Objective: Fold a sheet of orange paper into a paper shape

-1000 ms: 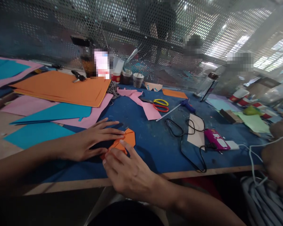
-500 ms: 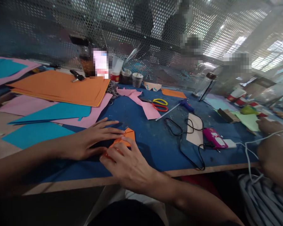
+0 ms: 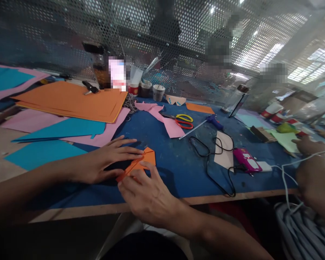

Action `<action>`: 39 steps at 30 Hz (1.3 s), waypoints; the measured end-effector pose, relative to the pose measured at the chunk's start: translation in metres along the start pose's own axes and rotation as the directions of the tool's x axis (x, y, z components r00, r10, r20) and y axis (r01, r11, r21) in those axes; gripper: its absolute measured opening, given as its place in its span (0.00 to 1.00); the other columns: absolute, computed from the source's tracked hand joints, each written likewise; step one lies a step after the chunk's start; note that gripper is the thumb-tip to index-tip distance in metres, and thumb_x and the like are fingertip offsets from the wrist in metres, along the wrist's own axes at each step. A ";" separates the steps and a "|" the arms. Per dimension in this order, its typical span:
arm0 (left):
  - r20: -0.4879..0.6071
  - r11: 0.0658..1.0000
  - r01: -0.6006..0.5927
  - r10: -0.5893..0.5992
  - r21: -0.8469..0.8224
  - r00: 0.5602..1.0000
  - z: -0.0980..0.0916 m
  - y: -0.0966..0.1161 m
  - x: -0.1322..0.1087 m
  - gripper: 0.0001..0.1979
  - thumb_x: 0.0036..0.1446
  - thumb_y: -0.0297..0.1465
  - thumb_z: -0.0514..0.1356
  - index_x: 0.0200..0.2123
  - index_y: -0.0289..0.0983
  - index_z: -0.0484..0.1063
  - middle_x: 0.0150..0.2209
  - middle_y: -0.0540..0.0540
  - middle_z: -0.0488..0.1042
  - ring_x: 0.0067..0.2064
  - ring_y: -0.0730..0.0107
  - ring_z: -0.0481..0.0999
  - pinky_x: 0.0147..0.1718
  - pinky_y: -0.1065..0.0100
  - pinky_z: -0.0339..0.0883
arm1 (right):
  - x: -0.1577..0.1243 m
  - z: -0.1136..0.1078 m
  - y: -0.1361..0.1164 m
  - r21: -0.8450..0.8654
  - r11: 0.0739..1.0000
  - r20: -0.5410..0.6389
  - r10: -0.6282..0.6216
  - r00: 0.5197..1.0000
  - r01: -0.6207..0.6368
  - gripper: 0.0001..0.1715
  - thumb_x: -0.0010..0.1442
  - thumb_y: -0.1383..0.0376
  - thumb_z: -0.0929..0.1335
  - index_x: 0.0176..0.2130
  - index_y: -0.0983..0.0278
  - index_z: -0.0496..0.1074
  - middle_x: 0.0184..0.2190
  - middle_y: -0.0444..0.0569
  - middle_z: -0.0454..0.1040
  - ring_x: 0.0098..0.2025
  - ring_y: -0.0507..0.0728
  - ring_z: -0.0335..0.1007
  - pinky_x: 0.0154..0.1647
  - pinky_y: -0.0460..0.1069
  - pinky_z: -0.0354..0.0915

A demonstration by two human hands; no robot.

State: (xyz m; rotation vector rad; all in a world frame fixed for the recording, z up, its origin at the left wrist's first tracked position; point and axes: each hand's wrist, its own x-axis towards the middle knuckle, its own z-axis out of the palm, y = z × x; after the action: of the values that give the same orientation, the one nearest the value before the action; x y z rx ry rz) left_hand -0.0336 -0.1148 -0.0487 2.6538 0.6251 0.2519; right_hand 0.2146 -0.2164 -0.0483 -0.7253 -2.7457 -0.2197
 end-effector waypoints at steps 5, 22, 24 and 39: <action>0.014 0.999 0.036 -0.035 -0.001 0.999 -0.002 0.003 0.001 0.31 0.70 0.41 0.60 0.73 0.54 0.58 0.75 0.53 0.61 0.79 0.51 0.43 0.76 0.38 0.36 | -0.002 -0.003 0.002 -0.036 0.997 -0.027 -0.076 0.997 0.075 0.18 0.74 0.74 0.61 0.54 0.69 0.76 0.50 0.51 0.80 0.49 0.60 0.65 0.63 0.65 0.56; 0.001 0.995 0.041 -0.042 0.086 0.999 -0.007 0.013 -0.002 0.32 0.69 0.33 0.58 0.74 0.54 0.57 0.74 0.53 0.62 0.79 0.52 0.44 0.76 0.39 0.39 | 0.016 -0.010 0.082 0.275 0.810 -0.092 0.558 0.825 -0.518 0.12 0.71 0.71 0.66 0.46 0.63 0.79 0.44 0.50 0.82 0.48 0.58 0.74 0.52 0.54 0.64; -0.001 0.996 0.049 -0.049 0.080 0.999 -0.007 0.014 -0.002 0.32 0.69 0.33 0.59 0.73 0.53 0.59 0.74 0.52 0.63 0.79 0.51 0.46 0.76 0.40 0.41 | 0.027 -0.004 0.097 0.336 0.741 0.058 0.599 0.798 -0.581 0.09 0.69 0.69 0.68 0.41 0.62 0.81 0.39 0.47 0.82 0.42 0.55 0.75 0.46 0.51 0.65; -0.005 0.994 0.083 -0.083 -0.064 0.997 -0.008 0.010 -0.001 0.26 0.69 0.39 0.61 0.69 0.51 0.66 0.72 0.49 0.67 0.78 0.46 0.50 0.75 0.38 0.47 | 0.033 0.015 0.114 0.528 0.565 0.255 0.606 0.753 -0.634 0.05 0.64 0.70 0.70 0.39 0.64 0.79 0.35 0.45 0.78 0.35 0.51 0.71 0.37 0.47 0.62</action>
State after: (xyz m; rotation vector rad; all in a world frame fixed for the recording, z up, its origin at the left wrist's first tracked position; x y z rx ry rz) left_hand -0.0326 -0.1203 -0.0374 2.5602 0.7161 0.2544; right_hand 0.2409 -0.0999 -0.0437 -1.4270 -2.1710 0.7854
